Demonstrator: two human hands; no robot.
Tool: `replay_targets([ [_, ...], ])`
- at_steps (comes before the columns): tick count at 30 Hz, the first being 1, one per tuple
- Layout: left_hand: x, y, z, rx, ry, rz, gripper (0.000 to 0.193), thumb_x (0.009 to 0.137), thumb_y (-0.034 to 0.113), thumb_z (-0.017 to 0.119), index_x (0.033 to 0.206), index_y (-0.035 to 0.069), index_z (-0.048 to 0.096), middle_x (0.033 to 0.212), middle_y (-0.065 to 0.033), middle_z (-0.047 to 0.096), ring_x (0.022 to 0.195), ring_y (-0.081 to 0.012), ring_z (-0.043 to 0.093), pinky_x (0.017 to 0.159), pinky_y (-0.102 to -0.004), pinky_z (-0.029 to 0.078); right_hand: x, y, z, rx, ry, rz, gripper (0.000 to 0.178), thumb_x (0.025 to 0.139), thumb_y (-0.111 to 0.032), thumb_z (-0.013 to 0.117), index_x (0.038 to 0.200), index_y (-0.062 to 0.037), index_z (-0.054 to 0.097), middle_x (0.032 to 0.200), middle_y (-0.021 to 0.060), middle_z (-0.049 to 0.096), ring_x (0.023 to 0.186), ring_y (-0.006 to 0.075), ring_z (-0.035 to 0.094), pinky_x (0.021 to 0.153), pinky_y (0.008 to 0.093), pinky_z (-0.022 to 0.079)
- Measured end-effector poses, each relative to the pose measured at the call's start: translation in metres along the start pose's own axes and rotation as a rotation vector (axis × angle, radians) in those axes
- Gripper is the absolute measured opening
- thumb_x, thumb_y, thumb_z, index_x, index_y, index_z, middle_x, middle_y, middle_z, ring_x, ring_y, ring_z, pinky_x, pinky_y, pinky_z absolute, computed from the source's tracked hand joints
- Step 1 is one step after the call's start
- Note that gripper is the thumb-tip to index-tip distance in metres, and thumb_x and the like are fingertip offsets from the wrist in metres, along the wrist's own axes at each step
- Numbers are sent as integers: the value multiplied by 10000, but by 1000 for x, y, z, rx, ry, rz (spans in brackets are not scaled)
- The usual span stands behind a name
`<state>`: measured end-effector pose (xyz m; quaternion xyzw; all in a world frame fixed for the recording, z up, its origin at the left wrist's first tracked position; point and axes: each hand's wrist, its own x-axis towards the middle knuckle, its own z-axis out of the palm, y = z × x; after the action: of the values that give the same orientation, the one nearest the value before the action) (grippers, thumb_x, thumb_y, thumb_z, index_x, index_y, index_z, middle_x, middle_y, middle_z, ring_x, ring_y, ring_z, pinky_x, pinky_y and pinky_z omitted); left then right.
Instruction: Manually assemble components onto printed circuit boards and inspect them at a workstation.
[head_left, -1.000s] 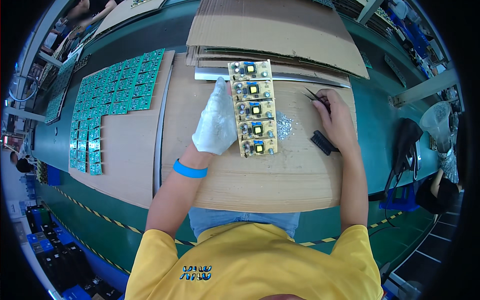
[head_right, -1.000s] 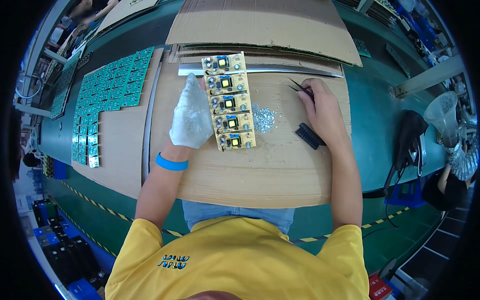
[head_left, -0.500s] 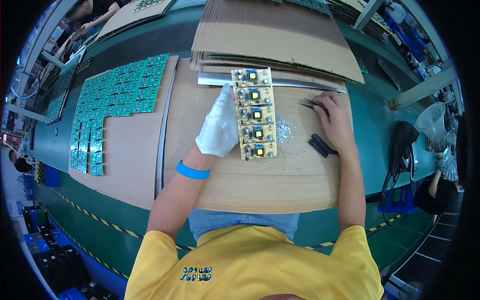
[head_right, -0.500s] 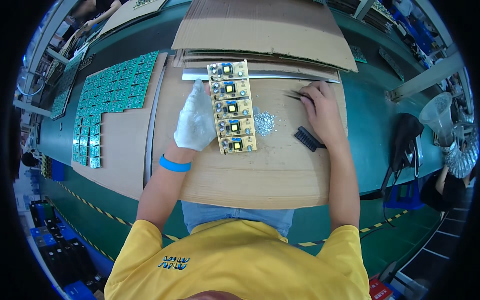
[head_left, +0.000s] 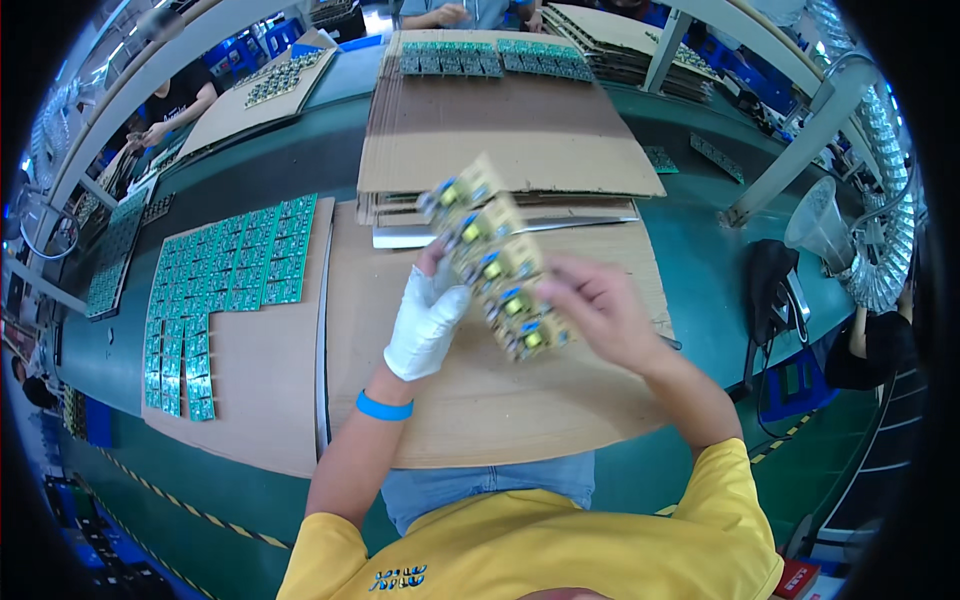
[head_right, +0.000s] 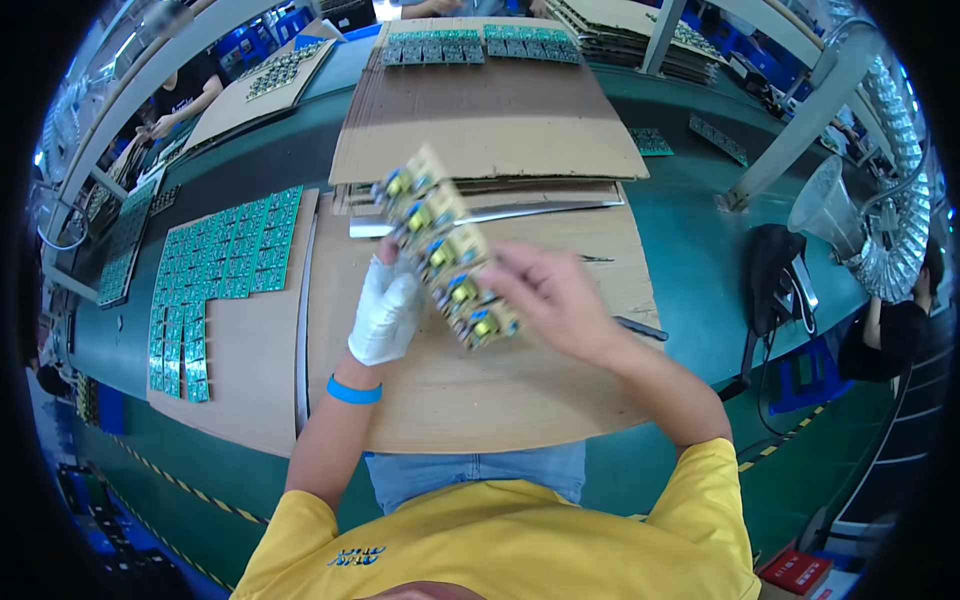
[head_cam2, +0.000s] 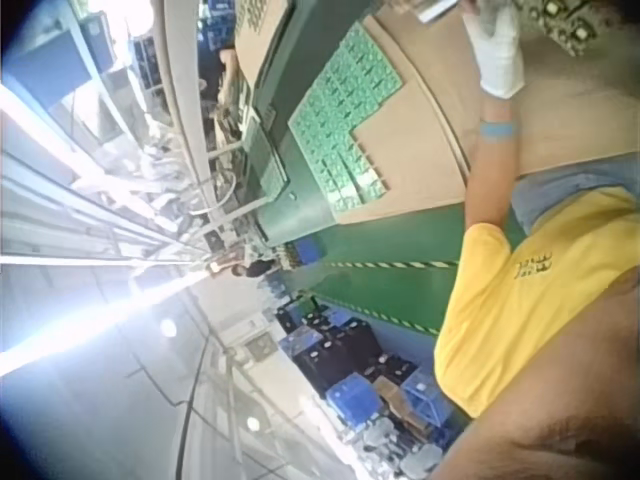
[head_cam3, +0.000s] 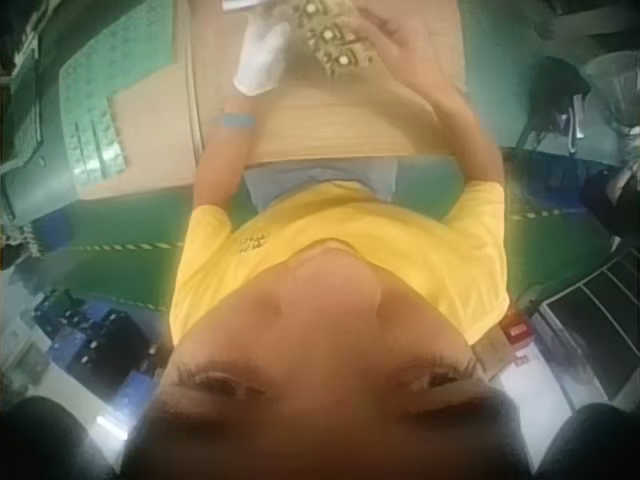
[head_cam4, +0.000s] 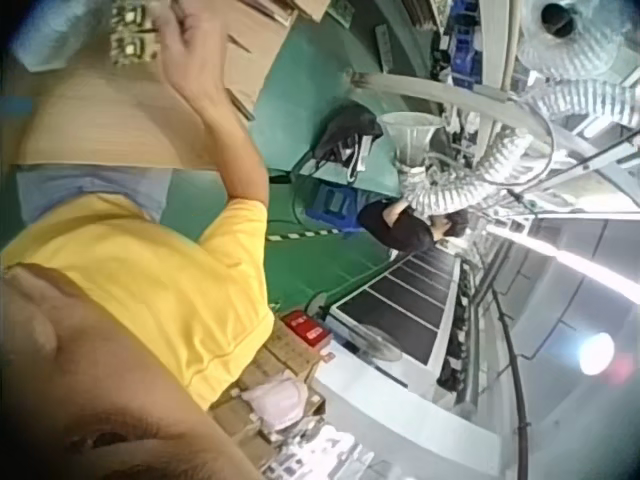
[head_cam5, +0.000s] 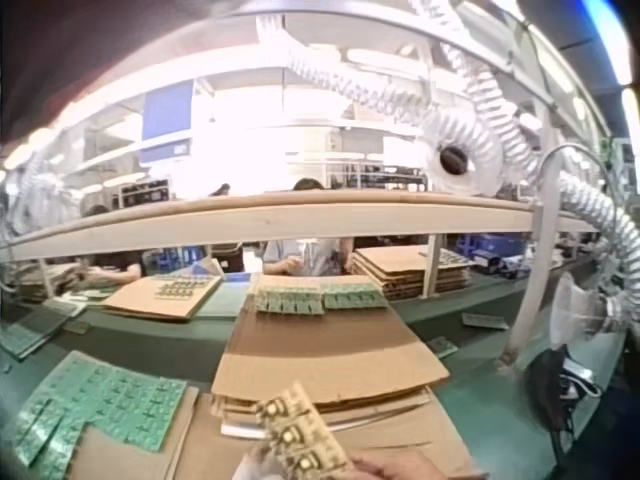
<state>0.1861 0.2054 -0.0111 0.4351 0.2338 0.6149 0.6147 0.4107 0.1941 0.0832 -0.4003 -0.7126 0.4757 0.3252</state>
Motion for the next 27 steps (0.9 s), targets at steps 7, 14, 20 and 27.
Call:
replay_targets([
  [7,3,-1,-10,-35,-50,-108,475,1032,328,615,1388,36,500,1253,-136,643,1182,-260,616,1038,-430,468,98,30,-140,-1038,505,-434,308,989,-76,596,1290,-13,617,992,212,706,899,381,692,773,416,551],
  [14,1,0,-15,3,-45,-185,318,1070,184,535,1332,4,536,1232,-152,658,1166,-235,628,1047,-398,483,199,112,-198,-1268,136,-254,336,974,-44,534,1298,-59,623,1181,182,701,1060,399,666,925,470,537],
  [20,1,2,-14,10,-60,-191,389,1051,305,576,1313,20,541,1224,-149,649,1177,-277,617,1024,-453,476,258,128,-219,-1245,140,-273,325,965,-122,578,1279,-68,646,1244,184,682,1123,399,653,945,461,532],
  [27,3,4,-14,12,-73,-179,425,1045,348,570,1308,16,537,1216,-157,647,1166,-287,619,1019,-458,476,276,129,-226,-1115,136,-164,370,1001,-290,589,1271,-45,645,1299,207,661,1208,380,626,1000,451,511],
])
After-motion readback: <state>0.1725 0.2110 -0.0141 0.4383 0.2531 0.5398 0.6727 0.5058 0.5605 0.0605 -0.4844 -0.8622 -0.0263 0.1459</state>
